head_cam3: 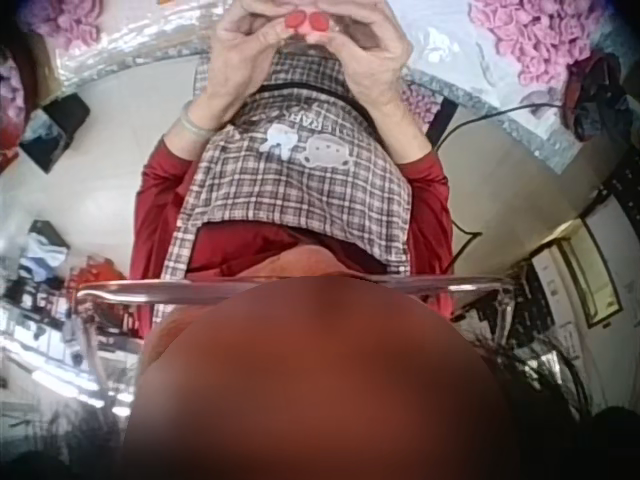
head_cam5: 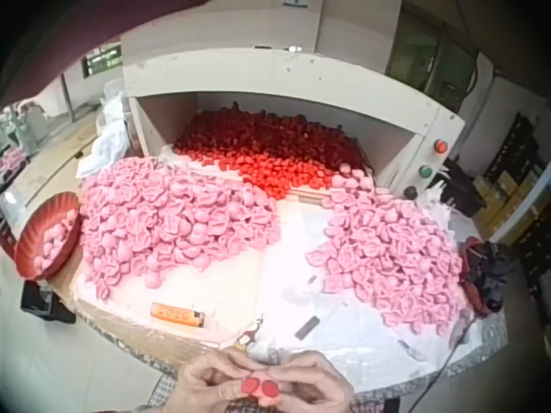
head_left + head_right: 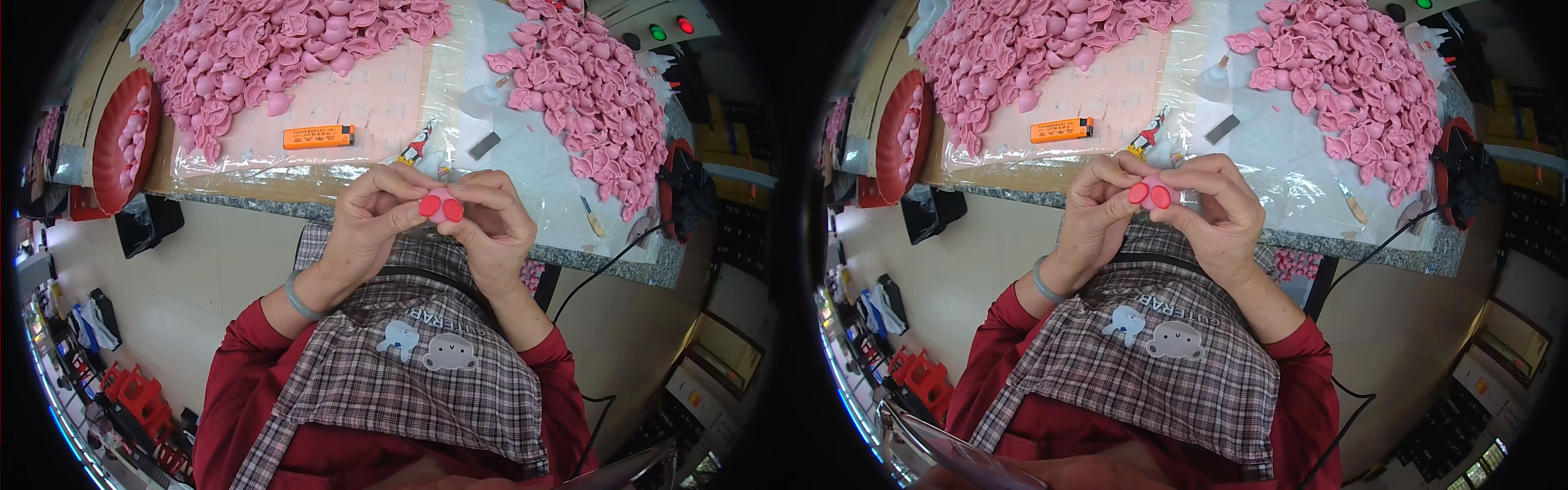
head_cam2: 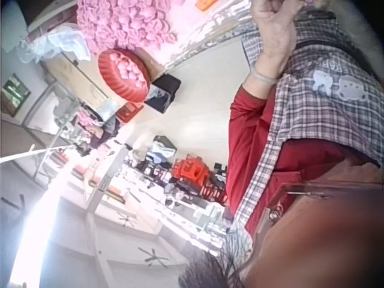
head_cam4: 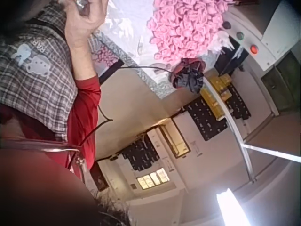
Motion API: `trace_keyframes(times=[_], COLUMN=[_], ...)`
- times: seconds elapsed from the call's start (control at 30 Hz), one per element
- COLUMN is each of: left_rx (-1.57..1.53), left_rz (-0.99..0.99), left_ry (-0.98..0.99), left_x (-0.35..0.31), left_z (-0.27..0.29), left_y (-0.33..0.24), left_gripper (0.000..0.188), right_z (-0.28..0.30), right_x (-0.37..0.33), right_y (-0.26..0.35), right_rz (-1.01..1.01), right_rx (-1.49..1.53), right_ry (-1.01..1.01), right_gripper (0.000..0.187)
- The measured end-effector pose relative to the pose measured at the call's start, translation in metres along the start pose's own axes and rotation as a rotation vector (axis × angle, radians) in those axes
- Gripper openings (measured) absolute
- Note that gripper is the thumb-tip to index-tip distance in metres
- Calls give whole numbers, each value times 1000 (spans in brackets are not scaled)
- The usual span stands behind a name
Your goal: Assembling artificial flowers by gluing pink petals onto red centers at a factory workbench.
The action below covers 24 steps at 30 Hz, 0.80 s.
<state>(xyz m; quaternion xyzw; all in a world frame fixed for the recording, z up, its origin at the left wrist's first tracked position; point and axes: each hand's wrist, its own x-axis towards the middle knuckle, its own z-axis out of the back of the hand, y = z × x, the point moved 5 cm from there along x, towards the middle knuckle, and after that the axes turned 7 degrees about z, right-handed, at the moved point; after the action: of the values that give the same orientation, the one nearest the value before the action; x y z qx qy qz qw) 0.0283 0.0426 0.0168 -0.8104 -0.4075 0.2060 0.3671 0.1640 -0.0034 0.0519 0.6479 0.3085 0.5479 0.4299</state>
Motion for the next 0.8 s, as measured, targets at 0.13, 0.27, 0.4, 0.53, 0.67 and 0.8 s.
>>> trace_keyframes(times=[0.13, 0.27, 0.4, 0.53, 0.67, 0.8], left_rx=[-211, -282, -276, -276, -257, -238], left_rz=[58, 81, 103, 95, 83, 74], left_ry=[31, 41, 52, 56, 51, 47], left_x=[-1, -1, -2, -2, -2, -1], left_z=[-2, -5, -7, -6, -6, -7], left_y=[2, 4, 3, 3, 3, 2], left_gripper=[10, 9, 8, 8, 8, 8], right_z=[-3, -4, -5, -5, -4, -4], right_x=[-6, -7, -5, -6, -6, -6], right_y=[-9, -7, 1, 1, 2, 2], right_rz=[-3, 46, 79, 103, 118, 121], right_rx=[234, 203, 97, 28, 16, 7], right_ry=[-67, -114, -102, -103, -113, -117], right_gripper=[28, 30, 29, 29, 29, 28])
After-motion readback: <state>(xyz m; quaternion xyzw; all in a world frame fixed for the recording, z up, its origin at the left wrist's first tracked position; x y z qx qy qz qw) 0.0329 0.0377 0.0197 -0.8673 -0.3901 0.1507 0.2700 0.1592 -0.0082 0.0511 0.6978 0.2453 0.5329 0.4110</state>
